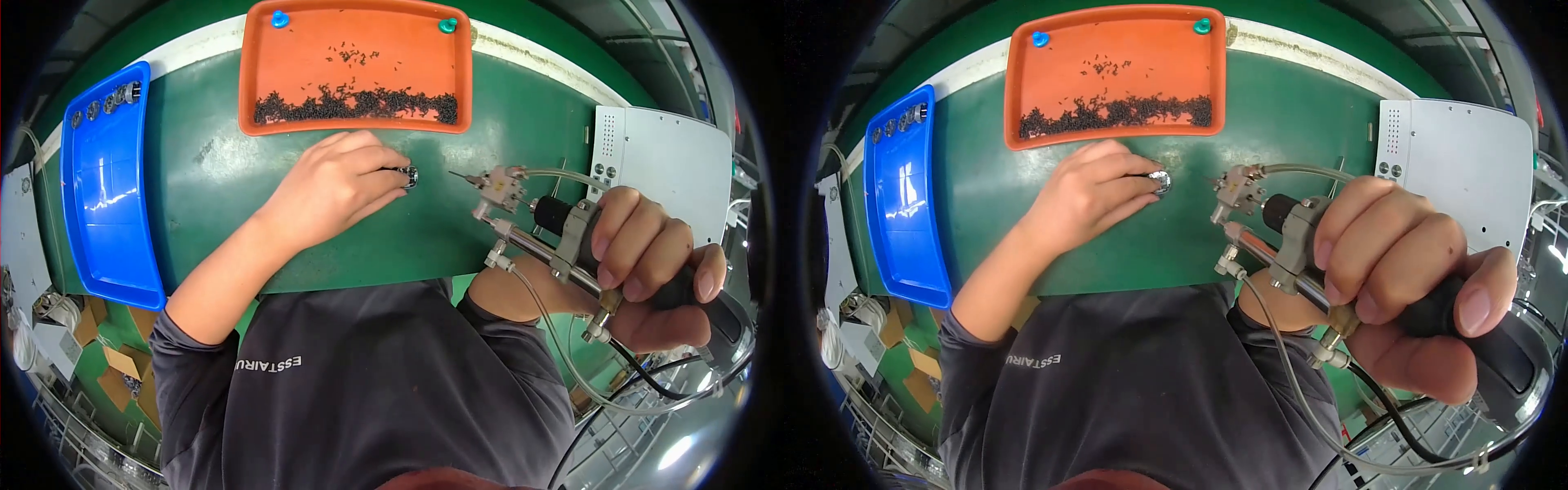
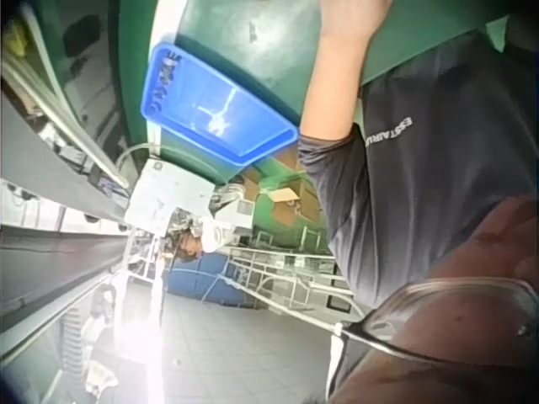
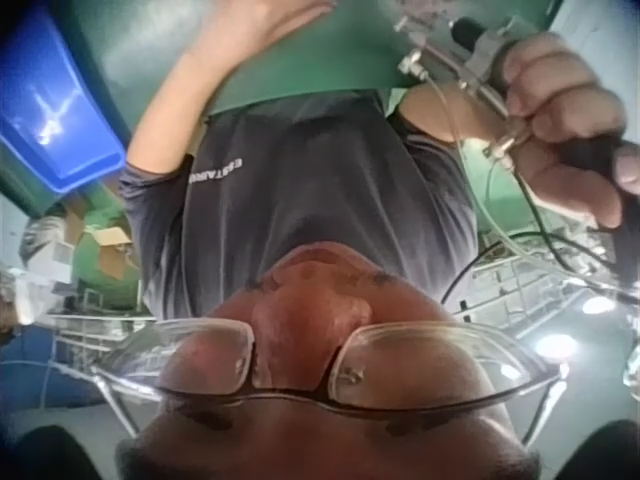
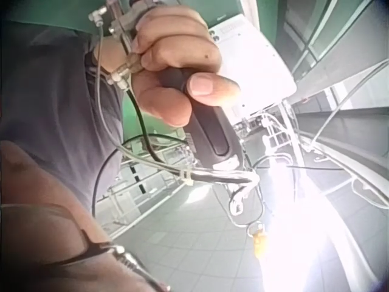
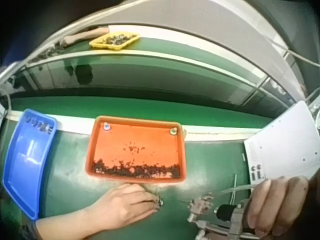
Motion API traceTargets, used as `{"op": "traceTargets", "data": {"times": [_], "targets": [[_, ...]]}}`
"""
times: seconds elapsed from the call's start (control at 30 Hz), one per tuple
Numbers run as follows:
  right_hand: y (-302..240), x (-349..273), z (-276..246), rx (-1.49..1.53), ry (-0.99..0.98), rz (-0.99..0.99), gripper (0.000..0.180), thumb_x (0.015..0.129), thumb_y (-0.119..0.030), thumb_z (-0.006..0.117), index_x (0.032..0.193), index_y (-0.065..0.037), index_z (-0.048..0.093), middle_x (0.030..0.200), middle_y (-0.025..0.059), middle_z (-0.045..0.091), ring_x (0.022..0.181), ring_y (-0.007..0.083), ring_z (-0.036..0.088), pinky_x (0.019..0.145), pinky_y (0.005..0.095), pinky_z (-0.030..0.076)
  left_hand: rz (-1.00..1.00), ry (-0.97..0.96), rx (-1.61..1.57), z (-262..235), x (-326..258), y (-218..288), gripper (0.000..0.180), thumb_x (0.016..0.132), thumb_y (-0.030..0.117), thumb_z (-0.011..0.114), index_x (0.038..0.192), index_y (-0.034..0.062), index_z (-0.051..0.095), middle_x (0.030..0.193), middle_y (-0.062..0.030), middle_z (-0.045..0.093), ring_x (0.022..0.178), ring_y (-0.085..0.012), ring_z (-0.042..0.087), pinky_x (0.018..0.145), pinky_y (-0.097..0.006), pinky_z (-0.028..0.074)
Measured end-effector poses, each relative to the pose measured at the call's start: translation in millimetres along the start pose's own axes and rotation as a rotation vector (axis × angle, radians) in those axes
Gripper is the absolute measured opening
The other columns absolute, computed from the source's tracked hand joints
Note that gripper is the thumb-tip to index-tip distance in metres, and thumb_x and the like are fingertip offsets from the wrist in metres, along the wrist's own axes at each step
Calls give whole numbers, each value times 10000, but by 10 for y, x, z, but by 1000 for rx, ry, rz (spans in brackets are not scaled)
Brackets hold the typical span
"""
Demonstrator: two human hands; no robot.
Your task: The person assembles small electronic components with screws using a handheld pneumatic screwdriver.
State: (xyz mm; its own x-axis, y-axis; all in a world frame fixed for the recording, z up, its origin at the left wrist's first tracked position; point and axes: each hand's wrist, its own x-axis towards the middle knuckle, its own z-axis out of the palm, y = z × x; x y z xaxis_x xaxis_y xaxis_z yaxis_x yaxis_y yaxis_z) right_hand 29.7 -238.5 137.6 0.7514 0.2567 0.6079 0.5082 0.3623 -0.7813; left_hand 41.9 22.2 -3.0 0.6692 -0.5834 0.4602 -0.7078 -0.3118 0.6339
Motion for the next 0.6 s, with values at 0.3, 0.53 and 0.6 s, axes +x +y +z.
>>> {"op": "traceTargets", "data": {"times": [0.3,0.53,0.6], "targets": [[179,12,168,54,-26,19,403,975,-506,683,1180,-163,623,730,-27,576,565,105,551,617,284,431,-25,23,-6,26,-56,-2,230,747,109,838,944,30,751,1084,-69,728,910,-259,673,784,-387,559],[248,118,405,255,-44,-145,405,891,-416,823,1098,-116,647,631,-39,599,469,65,544,527,216,419,14,76,-314,11,73,137,288,733,101,847,983,17,733,1079,-100,706,921,-294,652,807,-397,530],[348,188,448,427,-83,-198,377,857,-374,862,1028,-103,663,588,-34,593,433,61,536,458,199,399,39,9,-372,-28,21,120,243,747,67,827,960,18,722,1047,-98,706,915,-290,648,803,-394,528]]}}
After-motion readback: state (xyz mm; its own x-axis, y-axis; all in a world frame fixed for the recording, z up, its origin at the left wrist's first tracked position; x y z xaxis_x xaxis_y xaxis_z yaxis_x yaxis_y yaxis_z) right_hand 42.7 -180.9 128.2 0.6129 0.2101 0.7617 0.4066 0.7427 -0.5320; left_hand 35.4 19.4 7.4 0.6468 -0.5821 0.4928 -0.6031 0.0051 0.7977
